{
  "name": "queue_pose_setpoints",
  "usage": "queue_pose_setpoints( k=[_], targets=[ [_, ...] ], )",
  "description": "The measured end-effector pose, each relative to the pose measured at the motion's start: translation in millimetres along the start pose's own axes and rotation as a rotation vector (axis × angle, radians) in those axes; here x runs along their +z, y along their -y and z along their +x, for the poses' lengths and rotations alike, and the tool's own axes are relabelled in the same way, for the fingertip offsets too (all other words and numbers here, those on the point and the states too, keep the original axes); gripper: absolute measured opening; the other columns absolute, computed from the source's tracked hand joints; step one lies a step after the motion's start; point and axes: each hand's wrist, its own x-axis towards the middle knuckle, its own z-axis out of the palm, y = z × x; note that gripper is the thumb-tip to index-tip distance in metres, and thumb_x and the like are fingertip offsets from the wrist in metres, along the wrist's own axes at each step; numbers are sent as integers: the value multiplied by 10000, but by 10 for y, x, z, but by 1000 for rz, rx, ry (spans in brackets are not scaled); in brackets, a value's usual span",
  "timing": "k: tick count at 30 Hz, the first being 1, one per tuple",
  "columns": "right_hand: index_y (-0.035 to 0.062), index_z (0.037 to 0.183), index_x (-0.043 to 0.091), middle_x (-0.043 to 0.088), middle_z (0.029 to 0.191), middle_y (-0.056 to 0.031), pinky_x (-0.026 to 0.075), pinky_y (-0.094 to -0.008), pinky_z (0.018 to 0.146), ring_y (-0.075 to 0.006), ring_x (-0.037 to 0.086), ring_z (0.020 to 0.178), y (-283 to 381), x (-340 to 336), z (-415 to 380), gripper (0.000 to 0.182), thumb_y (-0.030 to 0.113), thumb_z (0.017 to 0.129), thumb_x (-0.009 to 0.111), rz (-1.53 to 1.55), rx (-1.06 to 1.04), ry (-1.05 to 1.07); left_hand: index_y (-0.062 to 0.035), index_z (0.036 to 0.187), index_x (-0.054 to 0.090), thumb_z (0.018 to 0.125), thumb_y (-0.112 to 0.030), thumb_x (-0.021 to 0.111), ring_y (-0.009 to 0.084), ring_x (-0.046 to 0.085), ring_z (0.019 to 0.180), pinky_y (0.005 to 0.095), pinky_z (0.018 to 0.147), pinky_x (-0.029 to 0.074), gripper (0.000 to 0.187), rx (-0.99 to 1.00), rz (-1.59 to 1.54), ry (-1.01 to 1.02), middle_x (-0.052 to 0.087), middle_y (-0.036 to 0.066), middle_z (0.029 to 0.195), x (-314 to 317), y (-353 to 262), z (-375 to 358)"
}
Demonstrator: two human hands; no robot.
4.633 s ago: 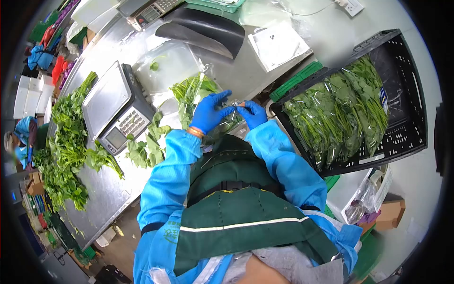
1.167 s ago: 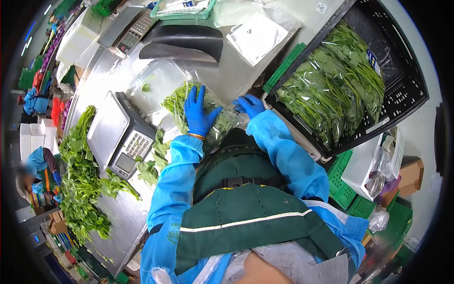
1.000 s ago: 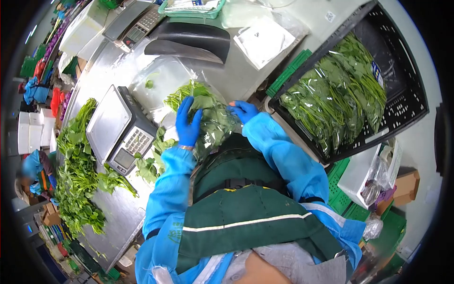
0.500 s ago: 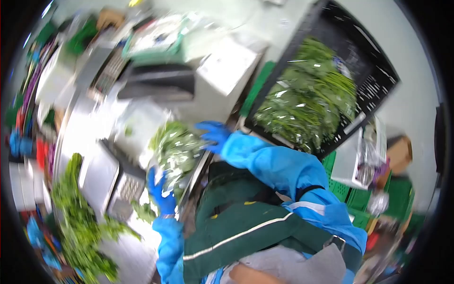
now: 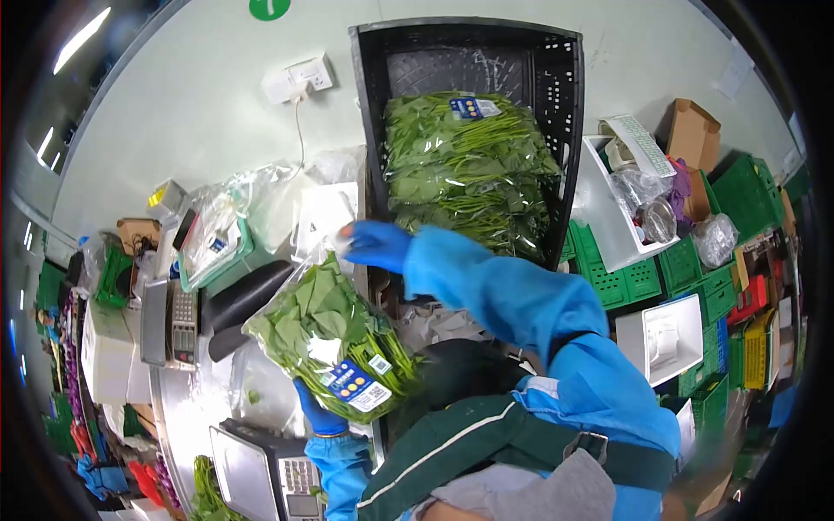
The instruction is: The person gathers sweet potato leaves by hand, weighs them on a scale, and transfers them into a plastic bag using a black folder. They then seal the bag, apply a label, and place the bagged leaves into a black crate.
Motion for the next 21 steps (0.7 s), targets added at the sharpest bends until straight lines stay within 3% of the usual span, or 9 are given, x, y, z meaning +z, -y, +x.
queue_pose_setpoints(
  k=[2,3,4,5,8,10,13,17,21],
  targets=[
    [81,1276,373,402,1252,-213,381,-407,903,-315,463,1095,512,-348,-495,841,301,578,788,-925,-530,-163,-90,1233,445,867,-520,384,281,529,999,431,896,408,568,-56,-33,107,530,121,1150,342,-64,175],
    [101,1264,381,334,1306,-199,373,-425,907,-328,403,1150,774,-390,-673,832,258,553,783,-1168,-545,-81,-93,1251,431,878,-519,346,293,519,1023,432,915,395,573,-201,-98,297,515,125,1181,204,-95,348],
    [122,1253,389,266,1360,-184,365,-444,911,-341,342,1204,912,-400,-818,828,216,527,778,-1410,-548,4,-90,1263,419,890,-508,317,298,509,1044,430,932,382,570,-178,-105,107,502,131,1202,580,-65,379],
    [166,1277,377,282,1364,-181,326,-468,942,-366,363,1190,879,-424,-896,867,277,510,766,-1505,-603,173,-88,1266,416,894,-503,310,299,507,1047,428,939,378,567,-260,-71,130,502,134,1203,907,-35,437],
    [205,1170,471,466,1235,-86,414,-386,854,-279,468,1100,966,-444,-1107,517,166,676,618,-1635,-1059,208,-81,1318,335,869,-567,301,310,468,1103,436,974,348,662,-616,-221,266,439,153,1263,1297,115,826],
    [198,1117,492,502,1171,-71,429,-382,808,-265,497,1032,1128,-797,-1012,467,150,670,617,-1477,-1006,127,-72,1325,315,838,-618,312,305,462,1113,443,962,361,732,-627,-239,623,427,148,1274,1630,234,1088],
    [160,976,524,557,1021,-50,441,-392,704,-268,537,846,1691,-1259,-1032,349,95,647,620,-1486,-1008,-311,-54,1304,335,845,-595,335,312,443,1139,459,968,350,709,-403,-279,498,429,153,1272,2621,421,917],
    [126,951,523,542,940,-63,426,-386,765,-279,516,863,1882,-2025,-711,390,61,589,651,-1514,-941,-717,-49,1337,282,891,-419,423,275,415,1177,431,980,333,597,-565,-51,584,395,130,1316,1828,1085,1454],
    [93,1022,521,517,1011,-109,415,-381,843,-304,494,966,1442,-2801,-274,469,88,588,698,-1592,-369,-703,-64,1323,324,888,-334,470,225,486,1107,332,911,404,532,-650,166,438,458,135,1259,1211,1695,1234]
  ],
)
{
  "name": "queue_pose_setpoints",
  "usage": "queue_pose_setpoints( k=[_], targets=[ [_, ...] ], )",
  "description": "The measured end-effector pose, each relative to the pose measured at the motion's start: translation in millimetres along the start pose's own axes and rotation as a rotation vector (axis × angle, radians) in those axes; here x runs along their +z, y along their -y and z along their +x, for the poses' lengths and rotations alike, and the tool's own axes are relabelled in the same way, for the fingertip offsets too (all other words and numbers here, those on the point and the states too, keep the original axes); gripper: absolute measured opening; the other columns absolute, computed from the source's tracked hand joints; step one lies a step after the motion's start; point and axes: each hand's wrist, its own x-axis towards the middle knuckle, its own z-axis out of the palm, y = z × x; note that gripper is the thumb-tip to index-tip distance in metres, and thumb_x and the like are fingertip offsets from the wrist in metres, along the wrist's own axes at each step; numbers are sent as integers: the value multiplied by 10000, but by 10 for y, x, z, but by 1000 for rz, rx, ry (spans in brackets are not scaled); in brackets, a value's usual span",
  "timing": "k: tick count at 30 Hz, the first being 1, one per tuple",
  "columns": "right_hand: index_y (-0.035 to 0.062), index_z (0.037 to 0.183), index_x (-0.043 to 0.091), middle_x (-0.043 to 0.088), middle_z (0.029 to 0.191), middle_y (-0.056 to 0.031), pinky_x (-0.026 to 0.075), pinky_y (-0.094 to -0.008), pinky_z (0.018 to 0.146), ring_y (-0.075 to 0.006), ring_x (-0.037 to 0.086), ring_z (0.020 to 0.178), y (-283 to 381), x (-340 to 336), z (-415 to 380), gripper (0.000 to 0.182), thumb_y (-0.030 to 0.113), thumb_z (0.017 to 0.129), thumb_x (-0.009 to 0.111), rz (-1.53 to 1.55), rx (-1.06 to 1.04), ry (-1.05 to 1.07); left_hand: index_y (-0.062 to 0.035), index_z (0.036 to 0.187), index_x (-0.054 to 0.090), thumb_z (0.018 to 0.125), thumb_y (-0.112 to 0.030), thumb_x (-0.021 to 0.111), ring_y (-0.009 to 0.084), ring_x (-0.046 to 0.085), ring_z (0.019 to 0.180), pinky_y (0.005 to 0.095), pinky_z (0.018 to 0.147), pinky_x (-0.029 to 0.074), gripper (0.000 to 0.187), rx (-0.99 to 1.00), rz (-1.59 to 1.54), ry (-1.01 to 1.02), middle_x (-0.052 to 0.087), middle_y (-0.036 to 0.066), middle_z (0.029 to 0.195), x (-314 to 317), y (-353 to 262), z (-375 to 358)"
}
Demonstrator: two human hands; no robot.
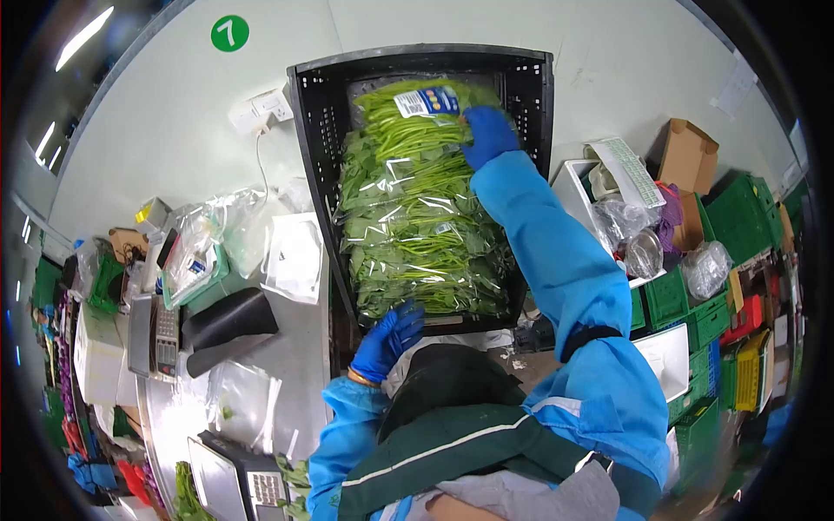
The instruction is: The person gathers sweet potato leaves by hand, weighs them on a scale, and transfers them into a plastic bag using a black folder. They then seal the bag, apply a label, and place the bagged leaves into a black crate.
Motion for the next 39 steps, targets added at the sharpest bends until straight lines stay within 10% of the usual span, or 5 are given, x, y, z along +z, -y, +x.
queue_pose_setpoints(
  k=[9,14,21,31,39],
  targets=[
    [73,1136,493,471,1197,-138,361,-433,912,-330,456,1071,318,-64,-453,523,219,672,684,15,-139,-51,-53,1187,504,843,-227,557,174,580,868,272,723,460,389,158,34,-819,599,85,993,-1120,1278,-1202],
    [35,1011,583,605,932,-109,431,-347,802,-265,563,880,1258,417,-1351,254,45,759,615,777,-8,184,-24,1018,620,800,-269,587,146,577,688,275,635,471,330,106,172,-1174,622,64,781,-1229,1667,-1446],
    [43,880,618,632,870,-91,455,-293,775,-198,595,848,2374,1028,-2677,135,1,751,620,1306,-307,835,-85,1149,557,819,-254,593,199,518,1056,309,929,380,373,253,627,-1442,571,96,1137,-763,2125,-1630],
    [17,873,608,638,862,-81,459,-287,788,-167,604,814,3312,1335,-2945,135,-29,747,620,1410,-487,1140,4,1061,581,818,-88,554,173,599,855,272,757,472,261,939,-597,-1926,629,99,958,-426,3397,-2630],
    [-3,879,605,630,868,-77,457,-280,782,-144,588,811,4315,902,-3998,123,-24,759,619,1298,-267,1413,-34,1125,547,769,-25,601,156,590,875,275,789,473,360,1075,160,-2511,606,88,1017,-933,2828,-4569]
  ],
)
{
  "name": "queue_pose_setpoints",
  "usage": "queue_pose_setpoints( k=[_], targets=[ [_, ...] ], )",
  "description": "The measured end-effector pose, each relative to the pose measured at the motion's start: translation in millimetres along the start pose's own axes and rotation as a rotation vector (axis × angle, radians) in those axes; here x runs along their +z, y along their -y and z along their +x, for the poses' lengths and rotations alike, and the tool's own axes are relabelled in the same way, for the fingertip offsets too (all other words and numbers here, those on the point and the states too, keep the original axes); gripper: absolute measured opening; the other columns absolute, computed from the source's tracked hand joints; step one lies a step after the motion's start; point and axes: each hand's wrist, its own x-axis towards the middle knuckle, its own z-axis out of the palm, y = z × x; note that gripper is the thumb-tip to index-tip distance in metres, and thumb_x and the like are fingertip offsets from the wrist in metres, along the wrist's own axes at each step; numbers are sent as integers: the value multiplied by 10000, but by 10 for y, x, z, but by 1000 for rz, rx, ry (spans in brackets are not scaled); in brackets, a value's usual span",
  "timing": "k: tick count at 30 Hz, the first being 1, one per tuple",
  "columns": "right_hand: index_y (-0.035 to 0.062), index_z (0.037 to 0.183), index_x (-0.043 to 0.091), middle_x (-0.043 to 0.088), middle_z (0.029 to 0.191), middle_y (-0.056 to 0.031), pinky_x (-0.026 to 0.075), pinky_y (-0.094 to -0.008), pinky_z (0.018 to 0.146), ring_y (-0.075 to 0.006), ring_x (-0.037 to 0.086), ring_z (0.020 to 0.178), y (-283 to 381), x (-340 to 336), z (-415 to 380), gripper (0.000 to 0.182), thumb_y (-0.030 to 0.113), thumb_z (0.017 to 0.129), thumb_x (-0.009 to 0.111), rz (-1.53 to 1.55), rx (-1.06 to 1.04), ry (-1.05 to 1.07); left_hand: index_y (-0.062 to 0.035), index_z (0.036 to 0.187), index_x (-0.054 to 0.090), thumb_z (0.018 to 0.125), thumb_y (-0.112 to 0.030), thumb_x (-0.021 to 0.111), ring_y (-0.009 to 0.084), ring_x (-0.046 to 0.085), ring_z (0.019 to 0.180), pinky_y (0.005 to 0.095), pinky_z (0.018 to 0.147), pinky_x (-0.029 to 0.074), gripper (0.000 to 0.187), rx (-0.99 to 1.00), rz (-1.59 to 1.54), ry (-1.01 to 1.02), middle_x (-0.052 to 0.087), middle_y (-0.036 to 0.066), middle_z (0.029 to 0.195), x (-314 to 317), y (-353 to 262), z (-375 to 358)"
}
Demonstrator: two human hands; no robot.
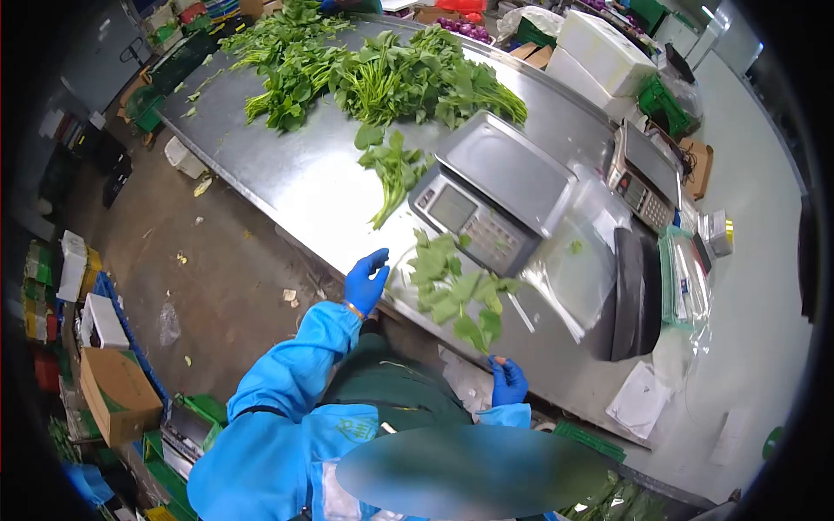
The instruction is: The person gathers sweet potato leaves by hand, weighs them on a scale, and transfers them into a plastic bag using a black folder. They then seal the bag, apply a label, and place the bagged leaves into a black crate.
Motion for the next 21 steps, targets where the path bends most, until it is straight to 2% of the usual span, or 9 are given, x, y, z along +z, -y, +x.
queue_pose_setpoints(
  k=[1,4,6,8,10,12,16,18,21],
  targets=[
    [-2,883,607,631,874,-80,461,-278,774,-145,590,814,69,275,106,127,-24,759,619,-27,0,58,-69,1179,512,762,-59,623,171,560,977,295,828,450,432,40,33,17,578,85,1073,-1,48,324],
    [7,889,617,633,873,-83,472,-272,749,-148,601,814,675,1182,475,129,-17,762,619,-6,66,131,-97,1212,484,730,-102,667,199,532,978,309,822,447,516,13,30,-55,553,69,1088,40,148,1158],
    [-7,918,607,640,873,-94,476,-279,749,-152,604,822,1243,1795,868,139,-10,779,603,-133,-254,328,-82,1227,465,749,-94,649,208,533,968,305,823,447,512,-39,-48,-57,551,76,1107,-32,169,1709],
    [-1,936,610,640,870,-105,477,-272,734,-150,602,826,1482,2369,1274,151,0,785,598,-185,-341,406,-39,1226,457,788,-88,609,206,534,990,308,851,439,466,-203,-226,-26,542,100,1139,-94,379,2222],
    [-3,977,598,638,909,-96,473,-275,758,-155,597,842,1801,2927,1642,177,15,801,586,-225,-243,535,3,1221,449,822,-77,564,199,530,1022,301,884,425,423,-218,-331,11,529,121,1168,-201,423,2675],
    [23,996,604,635,915,-63,464,-254,758,-119,593,806,1832,3460,1993,200,44,797,610,-9,16,569,-8,1185,493,814,-98,580,167,554,975,275,844,437,391,-139,-401,-39,563,108,1111,-298,547,3118],
    [-46,1155,483,597,1032,-109,466,-280,787,-160,580,891,2031,4383,2874,399,143,824,600,18,29,695,24,1178,491,848,-135,559,136,555,884,250,771,459,373,-183,-416,-105,582,99,1032,-520,620,4039],
    [-53,1179,456,624,920,-99,459,-243,738,-132,582,794,2134,4828,3362,497,168,779,653,-52,152,640,34,1151,507,839,-166,580,121,556,844,229,729,456,377,-181,-417,-124,588,95,1010,-580,627,4420],
    [-70,1296,284,594,1020,-162,457,-299,778,-230,581,911,2068,5406,4082,867,376,690,715,-317,243,446,38,1164,493,836,-180,588,150,559,896,249,768,453,404,-213,-338,-62,584,112,1041,-594,729,4944]
  ],
)
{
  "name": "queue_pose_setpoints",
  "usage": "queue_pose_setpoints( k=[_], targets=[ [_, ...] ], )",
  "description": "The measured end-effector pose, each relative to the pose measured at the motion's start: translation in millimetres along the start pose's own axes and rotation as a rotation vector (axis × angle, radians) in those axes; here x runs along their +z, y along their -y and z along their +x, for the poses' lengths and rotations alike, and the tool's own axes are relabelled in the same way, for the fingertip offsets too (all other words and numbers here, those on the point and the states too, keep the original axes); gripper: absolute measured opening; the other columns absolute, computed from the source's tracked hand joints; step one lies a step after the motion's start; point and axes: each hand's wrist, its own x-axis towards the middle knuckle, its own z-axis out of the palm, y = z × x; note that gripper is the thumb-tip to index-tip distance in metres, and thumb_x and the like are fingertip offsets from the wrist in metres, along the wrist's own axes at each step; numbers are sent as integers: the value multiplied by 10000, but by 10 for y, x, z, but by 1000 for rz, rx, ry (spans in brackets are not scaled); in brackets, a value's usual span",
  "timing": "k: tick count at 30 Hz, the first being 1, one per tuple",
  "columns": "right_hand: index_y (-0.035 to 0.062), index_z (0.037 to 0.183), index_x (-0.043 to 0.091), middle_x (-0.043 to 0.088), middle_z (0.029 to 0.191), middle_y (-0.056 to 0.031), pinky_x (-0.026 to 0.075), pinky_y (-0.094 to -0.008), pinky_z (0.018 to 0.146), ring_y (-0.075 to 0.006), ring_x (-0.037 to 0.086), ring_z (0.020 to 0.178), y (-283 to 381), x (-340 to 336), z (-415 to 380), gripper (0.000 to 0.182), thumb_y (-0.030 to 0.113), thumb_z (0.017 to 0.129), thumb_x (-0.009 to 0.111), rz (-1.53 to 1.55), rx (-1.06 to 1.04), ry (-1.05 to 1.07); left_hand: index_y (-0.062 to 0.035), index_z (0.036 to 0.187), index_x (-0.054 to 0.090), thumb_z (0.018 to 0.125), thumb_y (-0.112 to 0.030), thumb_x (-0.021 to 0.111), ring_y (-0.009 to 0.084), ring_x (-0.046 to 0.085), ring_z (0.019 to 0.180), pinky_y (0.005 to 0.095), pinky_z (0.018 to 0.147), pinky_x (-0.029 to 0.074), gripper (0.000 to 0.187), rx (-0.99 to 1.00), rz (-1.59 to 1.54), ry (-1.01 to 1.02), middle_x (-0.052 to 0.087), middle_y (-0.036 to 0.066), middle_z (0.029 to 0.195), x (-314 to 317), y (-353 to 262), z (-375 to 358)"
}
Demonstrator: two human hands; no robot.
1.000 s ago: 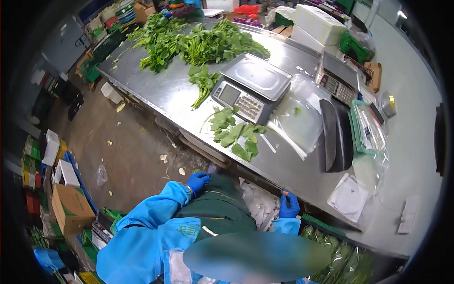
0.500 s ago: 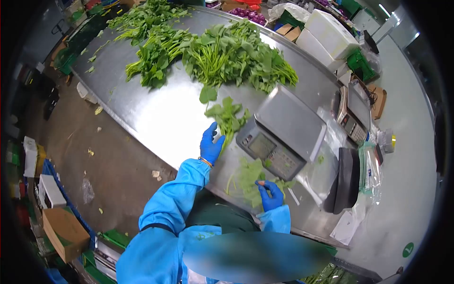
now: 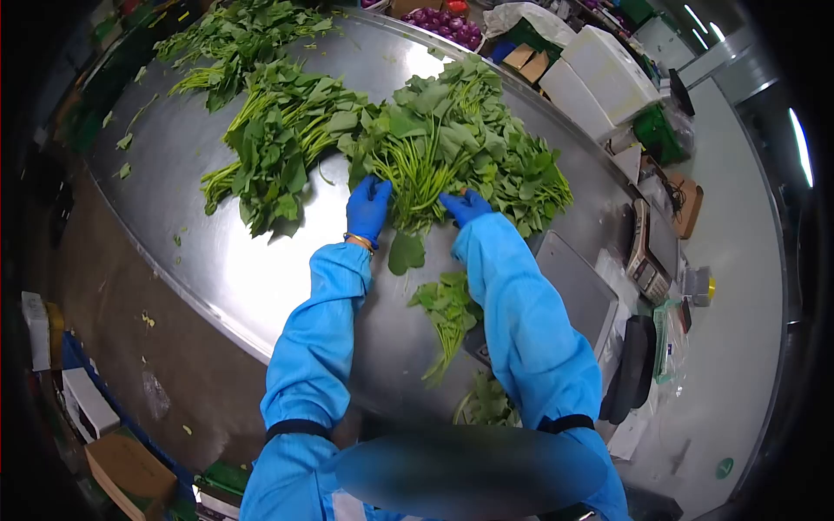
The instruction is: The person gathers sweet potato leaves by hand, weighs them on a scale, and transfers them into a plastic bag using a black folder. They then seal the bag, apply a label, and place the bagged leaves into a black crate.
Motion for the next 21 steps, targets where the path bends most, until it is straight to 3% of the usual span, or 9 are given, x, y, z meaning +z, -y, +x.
queue_pose_setpoints(
  k=[2,5,7,10,11,15,17,19,21],
  targets=[
    [-71,1285,307,516,1153,-222,424,-348,868,-288,532,1031,124,94,254,974,482,609,739,-143,42,-127,53,1168,480,836,-200,591,183,553,954,272,820,440,432,74,309,36,579,130,1069,17,-78,233],
    [-74,1272,327,488,1172,-242,409,-375,892,-320,511,1048,161,199,376,1012,508,565,756,-211,-43,-172,50,1145,498,802,-280,616,213,572,941,295,813,445,491,122,-56,155,580,160,1085,168,-20,508],
    [-74,1272,326,490,1157,-248,403,-388,900,-338,503,1047,163,227,369,1042,525,540,762,-204,-119,-152,44,1112,524,799,-312,609,211,585,908,296,787,452,482,132,69,220,600,162,1037,156,-250,645],
    [-70,1275,309,474,1153,-246,390,-387,920,-359,479,1051,278,257,303,1087,536,500,772,-434,-305,-143,44,1049,564,805,-338,586,212,601,850,298,759,457,453,131,421,618,625,173,935,126,-571,875],
    [-66,1275,302,449,1170,-254,380,-386,932,-364,459,1069,318,298,294,1080,525,502,771,-469,-292,-168,52,1064,548,802,-343,584,218,598,845,305,755,457,475,-77,418,761,617,184,948,170,-710,923],
    [-53,1253,314,376,1214,-273,370,-384,939,-368,421,1094,100,581,722,1010,487,528,762,-665,-262,-359,35,1071,553,817,-333,566,196,583,799,291,730,458,448,139,428,745,625,130,949,404,-614,935],
    [-51,1243,318,374,1202,-278,367,-378,943,-360,407,1111,2,558,858,951,414,543,765,-493,-362,-339,22,1071,561,827,-321,557,173,577,784,280,718,458,421,200,338,705,628,105,950,387,-632,862],
    [-29,1180,402,563,1051,-156,470,-346,774,-258,582,876,-134,446,932,691,188,617,738,-178,-316,-401,-2,1120,543,852,-262,546,94,552,773,229,722,439,373,-232,-99,597,622,77,992,227,-836,704],
    [-57,1134,429,571,1039,-157,472,-320,763,-229,584,887,-163,283,948,613,105,617,715,-19,-280,-364,-34,1081,578,869,-230,516,79,538,717,201,669,425,296,-196,-62,506,638,47,941,115,-805,486]
  ],
)
